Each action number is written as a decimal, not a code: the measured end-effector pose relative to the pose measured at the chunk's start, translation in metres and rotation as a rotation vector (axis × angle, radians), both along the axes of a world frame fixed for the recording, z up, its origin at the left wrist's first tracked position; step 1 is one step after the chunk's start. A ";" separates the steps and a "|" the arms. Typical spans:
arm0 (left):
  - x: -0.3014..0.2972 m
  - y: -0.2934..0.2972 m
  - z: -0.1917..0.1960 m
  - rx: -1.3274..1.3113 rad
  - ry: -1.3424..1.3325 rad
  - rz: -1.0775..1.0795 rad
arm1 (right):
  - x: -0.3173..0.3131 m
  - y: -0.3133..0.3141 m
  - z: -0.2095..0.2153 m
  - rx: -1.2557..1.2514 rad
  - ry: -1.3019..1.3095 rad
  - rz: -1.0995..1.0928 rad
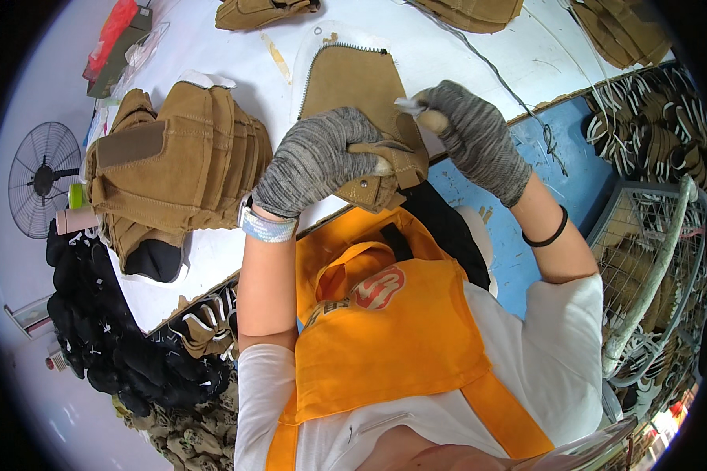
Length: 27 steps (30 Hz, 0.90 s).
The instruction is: The person picks up boot uppers from a stack on a table, uses thread nippers to clip loose threads from the edges and inside of the panels, and then places the finished parts onto a growing stack.
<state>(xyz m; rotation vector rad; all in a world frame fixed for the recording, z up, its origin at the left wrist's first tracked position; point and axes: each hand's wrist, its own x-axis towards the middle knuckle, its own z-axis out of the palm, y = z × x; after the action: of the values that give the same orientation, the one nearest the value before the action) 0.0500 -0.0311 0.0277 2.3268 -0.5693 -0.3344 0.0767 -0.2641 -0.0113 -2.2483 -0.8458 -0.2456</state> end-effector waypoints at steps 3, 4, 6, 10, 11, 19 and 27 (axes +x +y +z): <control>-0.005 0.001 0.001 -0.040 -0.040 0.026 | -0.012 -0.009 -0.010 0.304 0.144 -0.095; -0.009 0.003 0.001 -0.055 -0.106 0.063 | -0.019 -0.008 -0.007 0.391 0.158 -0.103; -0.013 0.008 0.004 -0.088 -0.251 0.128 | -0.034 -0.005 -0.006 0.599 0.228 -0.166; -0.019 0.003 0.010 -0.393 -0.337 0.320 | -0.052 0.003 -0.014 0.939 0.522 -0.062; -0.021 0.003 0.008 -0.373 -0.434 0.296 | -0.056 0.008 -0.011 0.994 0.620 0.017; -0.041 -0.004 -0.020 -0.492 -0.593 0.336 | -0.060 0.049 0.011 1.104 0.581 0.265; -0.048 -0.005 0.001 -0.356 -0.776 0.284 | -0.056 0.053 0.011 1.009 0.393 0.265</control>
<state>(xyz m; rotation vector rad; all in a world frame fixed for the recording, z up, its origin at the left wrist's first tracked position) 0.0025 -0.0358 0.0291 2.0868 -0.5781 0.7744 0.0210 -0.2108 -0.0004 -1.1728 -0.5924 -0.0652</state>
